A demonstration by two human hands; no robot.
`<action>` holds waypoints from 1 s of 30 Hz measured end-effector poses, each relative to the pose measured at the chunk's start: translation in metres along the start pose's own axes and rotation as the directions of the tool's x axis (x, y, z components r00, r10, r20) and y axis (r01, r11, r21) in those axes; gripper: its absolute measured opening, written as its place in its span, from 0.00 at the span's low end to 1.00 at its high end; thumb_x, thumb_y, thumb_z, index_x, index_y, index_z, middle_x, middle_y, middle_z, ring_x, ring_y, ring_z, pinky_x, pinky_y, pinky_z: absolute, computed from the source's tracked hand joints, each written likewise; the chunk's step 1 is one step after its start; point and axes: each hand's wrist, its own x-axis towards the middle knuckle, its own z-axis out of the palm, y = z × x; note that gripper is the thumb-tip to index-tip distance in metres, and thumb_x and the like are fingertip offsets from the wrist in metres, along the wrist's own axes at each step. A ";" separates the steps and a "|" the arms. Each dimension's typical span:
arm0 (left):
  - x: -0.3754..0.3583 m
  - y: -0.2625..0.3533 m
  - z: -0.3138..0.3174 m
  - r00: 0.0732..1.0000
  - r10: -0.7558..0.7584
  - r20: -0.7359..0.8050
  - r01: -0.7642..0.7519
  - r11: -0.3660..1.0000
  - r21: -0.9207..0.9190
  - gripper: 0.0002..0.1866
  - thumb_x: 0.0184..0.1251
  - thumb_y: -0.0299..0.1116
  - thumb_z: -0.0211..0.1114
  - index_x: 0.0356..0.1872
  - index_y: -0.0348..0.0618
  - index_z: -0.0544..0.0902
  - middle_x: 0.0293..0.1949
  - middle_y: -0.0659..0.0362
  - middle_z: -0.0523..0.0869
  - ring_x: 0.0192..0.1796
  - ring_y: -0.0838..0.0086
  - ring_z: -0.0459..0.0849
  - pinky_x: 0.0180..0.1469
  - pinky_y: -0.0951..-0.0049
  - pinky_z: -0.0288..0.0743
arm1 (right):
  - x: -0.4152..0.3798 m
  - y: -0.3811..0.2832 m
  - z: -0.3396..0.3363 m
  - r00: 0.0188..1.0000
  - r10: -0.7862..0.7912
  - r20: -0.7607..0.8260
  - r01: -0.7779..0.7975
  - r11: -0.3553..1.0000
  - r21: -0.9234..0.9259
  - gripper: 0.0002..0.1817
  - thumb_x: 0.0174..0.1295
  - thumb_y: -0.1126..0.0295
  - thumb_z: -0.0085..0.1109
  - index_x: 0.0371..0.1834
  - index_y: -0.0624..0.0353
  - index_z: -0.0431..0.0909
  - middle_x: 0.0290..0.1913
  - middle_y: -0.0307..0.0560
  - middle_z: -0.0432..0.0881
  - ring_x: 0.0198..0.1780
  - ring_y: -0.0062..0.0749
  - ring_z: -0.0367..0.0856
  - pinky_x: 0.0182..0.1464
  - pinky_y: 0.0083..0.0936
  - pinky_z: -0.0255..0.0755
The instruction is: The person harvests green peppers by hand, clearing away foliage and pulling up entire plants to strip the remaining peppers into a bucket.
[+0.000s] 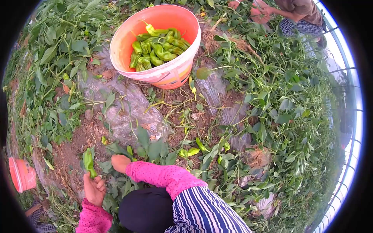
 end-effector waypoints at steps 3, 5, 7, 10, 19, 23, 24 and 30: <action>-0.029 -0.011 -0.001 0.991 0.121 0.060 -0.132 0.960 0.246 0.11 0.67 0.43 0.56 0.39 0.47 0.72 0.25 0.63 0.74 0.20 0.76 0.70 0.20 0.80 0.58 | -0.012 0.000 -0.031 0.999 -0.036 -0.038 0.037 0.999 0.027 0.14 0.63 0.66 0.48 0.42 0.68 0.70 0.31 0.64 0.81 0.39 0.61 0.81 0.41 0.50 0.74; -0.033 -0.011 0.006 0.994 0.111 0.004 -0.106 0.936 0.335 0.11 0.67 0.42 0.56 0.40 0.46 0.72 0.24 0.62 0.75 0.20 0.75 0.72 0.20 0.79 0.59 | -0.021 -0.012 -0.055 0.987 -0.116 0.112 0.115 0.993 0.010 0.19 0.64 0.62 0.51 0.48 0.66 0.64 0.37 0.65 0.80 0.42 0.62 0.79 0.44 0.49 0.73; -0.030 -0.001 0.012 1.000 0.020 -0.011 -0.012 0.868 0.497 0.11 0.69 0.43 0.55 0.43 0.49 0.72 0.27 0.62 0.77 0.25 0.76 0.77 0.20 0.81 0.61 | -0.025 0.004 -0.046 0.962 -0.270 0.025 0.268 0.960 0.080 0.25 0.63 0.60 0.54 0.55 0.63 0.58 0.46 0.67 0.76 0.49 0.62 0.76 0.50 0.46 0.71; -0.038 0.017 0.084 0.994 0.076 0.083 -0.111 0.792 0.601 0.13 0.69 0.41 0.55 0.47 0.46 0.71 0.29 0.62 0.78 0.25 0.78 0.77 0.22 0.82 0.60 | -0.032 0.018 -0.047 0.967 -0.254 0.028 0.251 0.964 0.086 0.30 0.62 0.59 0.56 0.62 0.61 0.56 0.53 0.67 0.71 0.56 0.59 0.72 0.57 0.43 0.67; -0.076 0.040 0.248 0.658 0.310 0.686 -0.612 0.751 0.247 0.16 0.68 0.45 0.58 0.45 0.43 0.72 0.33 0.61 0.81 0.30 0.81 0.78 0.26 0.83 0.59 | -0.044 0.069 -0.034 0.952 -0.284 -0.112 0.305 0.880 0.363 0.21 0.63 0.59 0.54 0.45 0.67 0.62 0.41 0.71 0.75 0.45 0.65 0.75 0.46 0.48 0.68; -0.046 0.030 0.172 0.850 0.122 0.513 -0.413 0.759 0.504 0.18 0.67 0.48 0.59 0.46 0.45 0.75 0.34 0.63 0.83 0.31 0.81 0.79 0.25 0.83 0.59 | -0.061 0.050 -0.057 0.979 -0.188 -0.081 0.197 0.974 0.110 0.23 0.61 0.59 0.56 0.47 0.67 0.64 0.43 0.69 0.75 0.47 0.63 0.75 0.47 0.47 0.69; -0.031 0.027 0.141 0.916 0.061 0.396 -0.300 0.760 0.577 0.17 0.67 0.47 0.59 0.46 0.45 0.76 0.34 0.62 0.83 0.30 0.81 0.79 0.25 0.83 0.59 | -0.063 0.046 -0.061 0.976 -0.209 -0.065 0.215 0.970 0.111 0.23 0.61 0.59 0.56 0.47 0.67 0.64 0.43 0.69 0.75 0.47 0.63 0.75 0.47 0.47 0.69; -0.017 0.020 0.079 0.997 0.004 0.081 -0.055 0.766 0.641 0.17 0.67 0.45 0.59 0.45 0.43 0.77 0.32 0.61 0.84 0.29 0.81 0.79 0.24 0.83 0.58 | -0.056 0.035 -0.066 0.946 -0.246 -0.212 0.240 0.969 -0.054 0.32 0.57 0.60 0.60 0.60 0.66 0.61 0.53 0.64 0.72 0.56 0.59 0.71 0.54 0.47 0.68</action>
